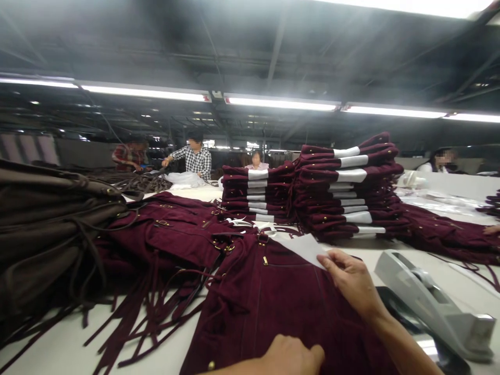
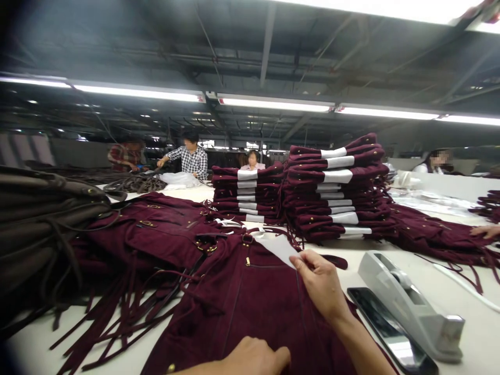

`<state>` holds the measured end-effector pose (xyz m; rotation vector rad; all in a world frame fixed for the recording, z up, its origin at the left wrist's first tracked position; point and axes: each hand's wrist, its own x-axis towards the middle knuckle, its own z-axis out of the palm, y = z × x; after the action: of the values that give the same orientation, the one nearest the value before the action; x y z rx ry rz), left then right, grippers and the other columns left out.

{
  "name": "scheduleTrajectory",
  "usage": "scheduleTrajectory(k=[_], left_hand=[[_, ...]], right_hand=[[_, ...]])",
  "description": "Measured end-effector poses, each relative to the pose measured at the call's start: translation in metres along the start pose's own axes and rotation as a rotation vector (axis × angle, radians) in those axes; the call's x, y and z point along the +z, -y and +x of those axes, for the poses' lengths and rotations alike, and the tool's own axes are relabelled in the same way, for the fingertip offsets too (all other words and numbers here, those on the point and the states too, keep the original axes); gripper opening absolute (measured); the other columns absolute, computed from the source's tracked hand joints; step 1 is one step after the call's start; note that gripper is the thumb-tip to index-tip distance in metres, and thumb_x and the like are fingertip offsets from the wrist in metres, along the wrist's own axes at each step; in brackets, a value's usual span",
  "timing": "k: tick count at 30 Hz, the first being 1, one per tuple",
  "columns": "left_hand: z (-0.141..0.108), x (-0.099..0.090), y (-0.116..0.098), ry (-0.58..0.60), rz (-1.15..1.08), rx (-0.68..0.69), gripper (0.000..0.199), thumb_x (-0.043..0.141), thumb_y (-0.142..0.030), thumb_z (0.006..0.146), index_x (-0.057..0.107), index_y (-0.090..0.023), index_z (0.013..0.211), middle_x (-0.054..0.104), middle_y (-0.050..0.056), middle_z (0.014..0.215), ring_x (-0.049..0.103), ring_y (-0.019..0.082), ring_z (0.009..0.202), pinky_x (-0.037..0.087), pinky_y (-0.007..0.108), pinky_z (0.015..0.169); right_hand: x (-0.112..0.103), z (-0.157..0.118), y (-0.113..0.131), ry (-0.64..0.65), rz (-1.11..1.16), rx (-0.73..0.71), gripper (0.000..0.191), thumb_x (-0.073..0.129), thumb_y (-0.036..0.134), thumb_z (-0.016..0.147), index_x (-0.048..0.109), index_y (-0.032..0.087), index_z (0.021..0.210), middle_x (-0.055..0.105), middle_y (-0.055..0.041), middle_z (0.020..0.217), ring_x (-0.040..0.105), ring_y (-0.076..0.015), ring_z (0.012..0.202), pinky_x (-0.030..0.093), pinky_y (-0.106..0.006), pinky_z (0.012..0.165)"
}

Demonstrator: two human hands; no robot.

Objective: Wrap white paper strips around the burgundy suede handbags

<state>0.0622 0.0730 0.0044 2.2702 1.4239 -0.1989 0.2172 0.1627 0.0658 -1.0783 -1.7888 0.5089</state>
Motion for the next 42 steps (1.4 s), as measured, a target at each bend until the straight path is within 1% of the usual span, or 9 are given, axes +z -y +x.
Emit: scheduleTrajectory(k=[5, 8, 14, 20, 23, 27, 31, 35, 42], left_hand=[[-0.010, 0.023, 0.000, -0.097, 0.046, 0.089, 0.041, 0.056, -0.035, 0.082, 0.056, -0.019, 0.119, 0.067, 0.015, 0.105, 0.068, 0.038, 0.087, 0.056, 0.049, 0.071], [-0.026, 0.039, 0.001, -0.160, 0.102, 0.103, 0.045, 0.057, -0.029, 0.082, 0.053, -0.019, 0.126, 0.063, 0.015, 0.107, 0.067, 0.035, 0.085, 0.056, 0.047, 0.069], [-0.070, 0.030, 0.020, -0.199, 0.062, 0.205, 0.084, 0.079, -0.033, 0.066, 0.040, -0.026, 0.140, 0.055, 0.008, 0.117, 0.061, 0.027, 0.096, 0.055, 0.037, 0.080], [-0.099, 0.030, 0.044, -0.397, 0.114, 0.208, 0.076, 0.063, -0.070, 0.075, 0.048, -0.027, 0.136, 0.056, 0.009, 0.120, 0.054, 0.028, 0.107, 0.044, 0.046, 0.098], [-0.105, 0.037, 0.051, -0.426, 0.183, 0.196, 0.076, 0.062, -0.069, 0.076, 0.049, -0.024, 0.136, 0.057, 0.012, 0.120, 0.054, 0.031, 0.107, 0.043, 0.050, 0.097], [-0.109, 0.038, 0.048, -0.402, 0.145, 0.118, 0.075, 0.079, -0.055, 0.068, 0.053, -0.024, 0.132, 0.056, 0.010, 0.119, 0.052, 0.030, 0.107, 0.044, 0.047, 0.096], [-0.113, 0.031, 0.053, -0.397, 0.094, 0.056, 0.071, 0.082, -0.047, 0.069, 0.053, -0.026, 0.131, 0.055, 0.008, 0.120, 0.050, 0.028, 0.110, 0.044, 0.045, 0.098], [-0.123, 0.027, 0.087, -0.435, 0.180, 0.023, 0.073, 0.076, -0.055, 0.072, 0.051, -0.026, 0.134, 0.050, 0.010, 0.131, 0.045, 0.031, 0.121, 0.040, 0.050, 0.105], [-0.148, 0.029, 0.139, -0.562, 0.415, 0.008, 0.084, 0.069, -0.063, 0.075, 0.038, -0.027, 0.144, 0.041, 0.012, 0.146, 0.032, 0.035, 0.137, 0.016, 0.062, 0.115]], right_hand=[[0.020, -0.027, -0.036, 0.319, -0.020, 0.051, 0.033, 0.055, 0.047, 0.085, 0.055, 0.019, 0.067, 0.049, 0.0029, 0.063, 0.045, -0.0133, 0.059, 0.036, -0.025, 0.057], [0.024, -0.041, -0.048, 0.404, -0.018, 0.087, 0.033, 0.054, 0.047, 0.086, 0.054, 0.020, 0.068, 0.048, 0.0036, 0.062, 0.046, -0.0132, 0.057, 0.036, -0.026, 0.056], [0.027, -0.048, -0.059, 0.355, 0.017, 0.125, 0.032, 0.052, 0.048, 0.086, 0.055, 0.020, 0.069, 0.050, 0.0034, 0.059, 0.049, -0.0142, 0.056, 0.037, -0.027, 0.059], [0.025, -0.043, -0.065, 0.285, 0.052, 0.180, 0.031, 0.055, 0.046, 0.084, 0.057, 0.019, 0.068, 0.052, 0.0038, 0.057, 0.050, -0.0141, 0.055, 0.037, -0.028, 0.060], [0.020, -0.044, -0.061, 0.203, 0.069, 0.135, 0.033, 0.054, 0.046, 0.087, 0.057, 0.019, 0.068, 0.051, 0.0036, 0.059, 0.050, -0.0136, 0.057, 0.038, -0.028, 0.061], [0.017, -0.053, -0.057, 0.282, 0.026, 0.105, 0.030, 0.057, 0.046, 0.086, 0.070, 0.019, 0.087, 0.060, -0.0009, 0.076, 0.056, -0.0151, 0.064, 0.043, -0.029, 0.064], [0.007, -0.079, -0.039, 0.373, -0.003, 0.019, 0.034, 0.059, 0.041, 0.087, 0.067, 0.023, 0.115, 0.063, -0.0056, 0.107, 0.062, -0.0186, 0.085, 0.051, -0.031, 0.077], [-0.023, -0.118, -0.023, 0.330, -0.081, -0.063, 0.031, 0.058, 0.045, 0.090, 0.067, 0.031, 0.117, 0.062, -0.0065, 0.118, 0.060, -0.0247, 0.106, 0.049, -0.038, 0.094], [-0.061, -0.181, -0.065, 0.055, -0.351, -0.073, 0.052, 0.062, 0.064, 0.077, 0.059, 0.043, 0.124, 0.059, -0.0047, 0.128, 0.058, -0.0325, 0.114, 0.047, -0.050, 0.098]])
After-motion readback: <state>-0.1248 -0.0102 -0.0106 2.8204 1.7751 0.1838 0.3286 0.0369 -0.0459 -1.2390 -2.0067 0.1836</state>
